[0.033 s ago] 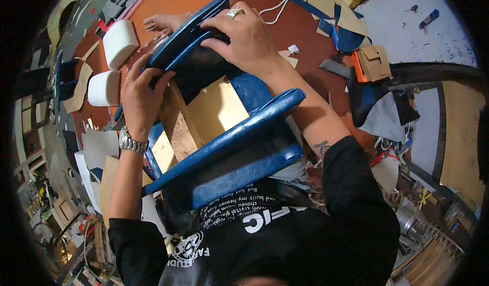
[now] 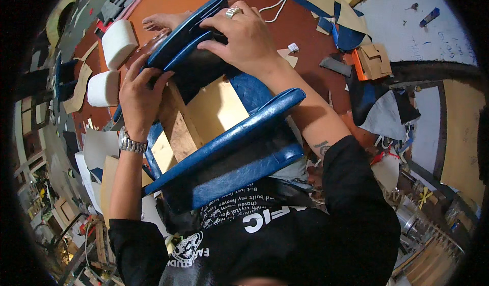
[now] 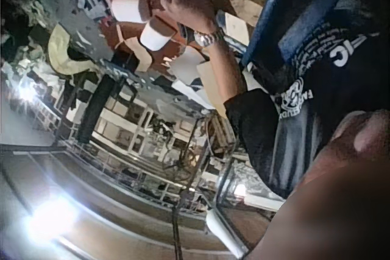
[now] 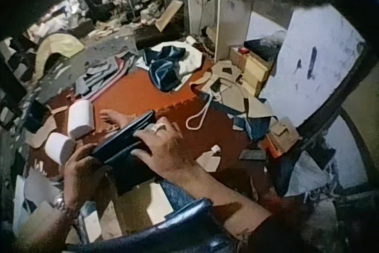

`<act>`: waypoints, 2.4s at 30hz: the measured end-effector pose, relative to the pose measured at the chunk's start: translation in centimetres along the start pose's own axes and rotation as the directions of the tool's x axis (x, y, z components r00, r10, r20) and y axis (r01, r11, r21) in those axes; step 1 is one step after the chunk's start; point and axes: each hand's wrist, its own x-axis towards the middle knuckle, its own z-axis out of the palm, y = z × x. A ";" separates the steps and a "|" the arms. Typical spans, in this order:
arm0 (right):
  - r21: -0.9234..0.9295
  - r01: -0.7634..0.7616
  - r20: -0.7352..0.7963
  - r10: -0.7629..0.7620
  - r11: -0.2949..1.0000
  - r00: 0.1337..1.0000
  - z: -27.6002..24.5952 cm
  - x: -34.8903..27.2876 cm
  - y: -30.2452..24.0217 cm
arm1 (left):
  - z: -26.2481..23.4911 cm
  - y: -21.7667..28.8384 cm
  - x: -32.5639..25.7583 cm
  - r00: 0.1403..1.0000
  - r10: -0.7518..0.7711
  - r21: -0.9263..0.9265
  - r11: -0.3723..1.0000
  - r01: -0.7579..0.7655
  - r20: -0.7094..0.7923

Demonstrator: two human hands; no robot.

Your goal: The person is reupholstering a blue chair frame. They stretch and staple blue vinyl onto the wooden frame, trim excess material with scissors, and use a staple gun to secure the fabric.

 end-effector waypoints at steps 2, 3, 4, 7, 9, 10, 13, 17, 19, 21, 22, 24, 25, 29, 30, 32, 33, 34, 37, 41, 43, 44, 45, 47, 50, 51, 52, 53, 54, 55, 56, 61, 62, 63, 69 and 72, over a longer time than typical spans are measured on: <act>-0.099 -0.018 0.043 0.022 0.995 0.999 -0.1 -0.3 -0.2 | -0.1 -0.1 0.1 1.000 0.022 -0.008 1.000 -0.022 0.000; -0.133 -0.016 0.073 0.026 0.991 0.997 -0.1 -0.4 -0.2 | -0.3 -0.1 0.2 0.998 -0.029 -0.016 0.999 0.030 0.048; -0.162 0.010 0.065 0.000 0.987 0.998 -0.2 -0.4 -0.1 | -0.5 -0.1 0.3 0.998 -0.028 -0.040 0.999 0.031 0.060; -0.150 0.110 0.091 -0.097 0.983 0.991 -0.1 0.1 0.5 | -1.1 0.1 0.4 0.990 -0.064 -0.050 0.996 0.071 0.126; -0.118 0.122 0.082 -0.112 0.986 0.990 -0.1 0.3 0.9 | -1.3 0.2 0.3 0.992 -0.039 -0.032 0.999 0.043 0.117; -0.102 0.132 0.077 -0.124 0.986 0.989 -0.1 0.4 1.0 | -1.2 0.2 0.3 0.992 -0.046 -0.040 0.998 0.051 0.121; -0.082 0.084 0.112 -0.074 0.993 0.991 -0.3 0.2 0.9 | -1.0 0.2 0.1 0.993 -0.053 -0.044 0.997 0.058 0.106; -0.134 0.101 0.087 -0.090 0.986 0.992 -0.6 -0.1 0.3 | -0.9 0.1 0.2 0.993 -0.073 -0.032 0.997 0.076 0.094; -0.172 0.141 0.102 -0.125 0.975 0.987 -0.6 0.1 0.2 | -1.2 0.2 0.2 0.995 -0.064 -0.027 0.997 0.066 0.076; -0.124 0.133 0.079 -0.124 0.983 0.989 -0.5 0.3 0.1 | -1.4 0.2 0.1 0.998 -0.050 -0.036 0.998 0.052 0.045; -0.113 0.131 0.069 -0.123 0.985 0.990 -0.4 0.4 0.2 | -1.4 0.3 0.1 0.994 -0.090 -0.067 0.993 0.094 0.058; -0.116 0.143 -0.009 -0.145 0.983 0.989 -0.1 0.4 0.1 | -1.3 0.3 0.0 0.990 -0.130 -0.135 0.981 0.137 0.059; -0.123 0.119 -0.028 -0.123 0.985 0.992 0.1 0.3 0.0 | -1.1 0.3 0.0 0.985 -0.161 -0.168 0.971 0.170 0.064; -0.109 0.070 -0.101 -0.081 0.992 0.992 0.9 -0.2 -0.2 | -0.9 0.6 -0.1 0.990 -0.140 -0.156 0.977 0.142 0.021; -0.107 0.059 -0.127 -0.073 0.992 0.989 1.2 -0.2 -0.2 | -1.0 0.8 0.1 0.995 -0.099 -0.115 0.988 0.100 0.008; -0.079 0.056 -0.167 -0.069 0.995 0.984 1.6 -0.2 -0.2 | -1.3 1.6 0.6 0.999 -0.043 -0.008 0.999 0.043 0.000; -0.055 0.045 -0.175 -0.054 0.997 0.983 1.7 -0.2 -0.1 | -1.4 2.2 0.8 0.957 -0.255 -0.013 0.966 0.260 0.140; -0.032 0.035 -0.182 -0.040 0.999 0.983 1.7 -0.2 -0.1 | -1.5 2.6 1.4 0.978 -0.167 -0.018 0.985 0.171 0.124; 0.005 -0.040 -0.155 0.040 0.999 0.987 1.7 -0.1 -0.3 | -1.2 3.4 4.2 0.988 0.044 -0.037 0.999 -0.039 0.150; 0.115 -0.035 -0.203 0.058 0.993 0.977 1.4 0.0 0.4 | 1.0 3.6 6.6 0.981 0.101 -0.003 0.995 -0.102 0.165; 0.220 -0.048 -0.199 0.093 0.974 0.975 0.8 -1.2 2.1 | 1.9 3.1 6.6 0.987 0.087 -0.023 0.996 -0.085 0.133; 0.239 -0.201 -0.207 0.253 0.950 0.945 0.2 -2.7 3.2 | 2.2 2.9 6.5 0.988 0.068 -0.014 0.998 -0.067 0.138; 0.159 -0.296 -0.239 0.327 0.942 0.914 -1.0 -4.7 5.0 | 2.4 2.7 6.2 0.991 0.024 -0.059 0.998 -0.016 0.134; 0.140 -0.570 -0.277 0.585 0.810 0.762 -4.0 -11.0 8.3 | 2.8 2.8 5.6 0.998 0.038 -0.096 0.995 -0.033 0.050; -0.358 -0.863 -0.103 0.904 0.357 0.416 -8.8 -25.3 10.4 | 2.7 3.4 4.9 0.956 0.215 -0.002 0.975 -0.220 -0.199; -0.443 -0.862 -0.100 0.941 0.247 0.322 -9.7 -30.7 9.5 | 2.5 3.8 4.6 0.926 0.295 0.077 0.956 -0.284 -0.236; -0.494 -0.843 -0.097 0.950 0.212 0.295 -10.5 -35.8 8.2 | 2.2 4.2 4.3 0.878 0.385 0.174 0.921 -0.348 -0.284; -0.488 -0.838 -0.088 0.942 0.242 0.323 -11.0 -40.2 7.5 | 1.9 4.7 3.9 0.877 0.400 0.176 0.915 -0.364 -0.267; -0.502 -0.826 -0.081 0.937 0.256 0.340 -11.7 -44.2 6.1 | 1.6 5.2 3.7 0.911 0.345 0.152 0.936 -0.317 -0.226; -0.525 -0.821 -0.067 0.951 0.224 0.302 -12.2 -47.3 5.0 | 1.2 5.6 3.4 0.920 0.323 0.143 0.944 -0.296 -0.224; -0.508 -0.810 -0.056 0.928 0.292 0.369 -12.4 -49.5 4.8 | 0.8 6.1 3.2 0.939 0.280 0.145 0.956 -0.255 -0.197; -0.520 -0.808 -0.007 0.945 0.275 0.327 -12.0 -50.7 7.1 | -0.9 8.1 2.5 0.993 0.018 0.008 1.000 -0.019 0.121; -0.470 -0.842 -0.027 0.949 0.265 0.314 -12.0 -49.7 7.7 | -1.0 8.4 2.6 0.985 -0.037 -0.025 0.999 0.042 0.170; -0.431 -0.883 -0.041 0.974 0.185 0.224 -12.0 -48.5 8.2 | -1.2 8.4 2.7 0.982 -0.001 0.012 1.000 -0.001 0.191; -0.500 -0.847 -0.069 0.966 0.183 0.249 -13.6 -46.0 8.6 | -1.1 7.7 1.9 0.914 0.014 0.134 0.988 -0.075 0.406; -0.545 -0.826 -0.026 0.982 0.144 0.189 -14.5 -48.3 10.0 | -1.0 6.9 1.4 0.851 0.021 0.151 0.982 -0.118 0.525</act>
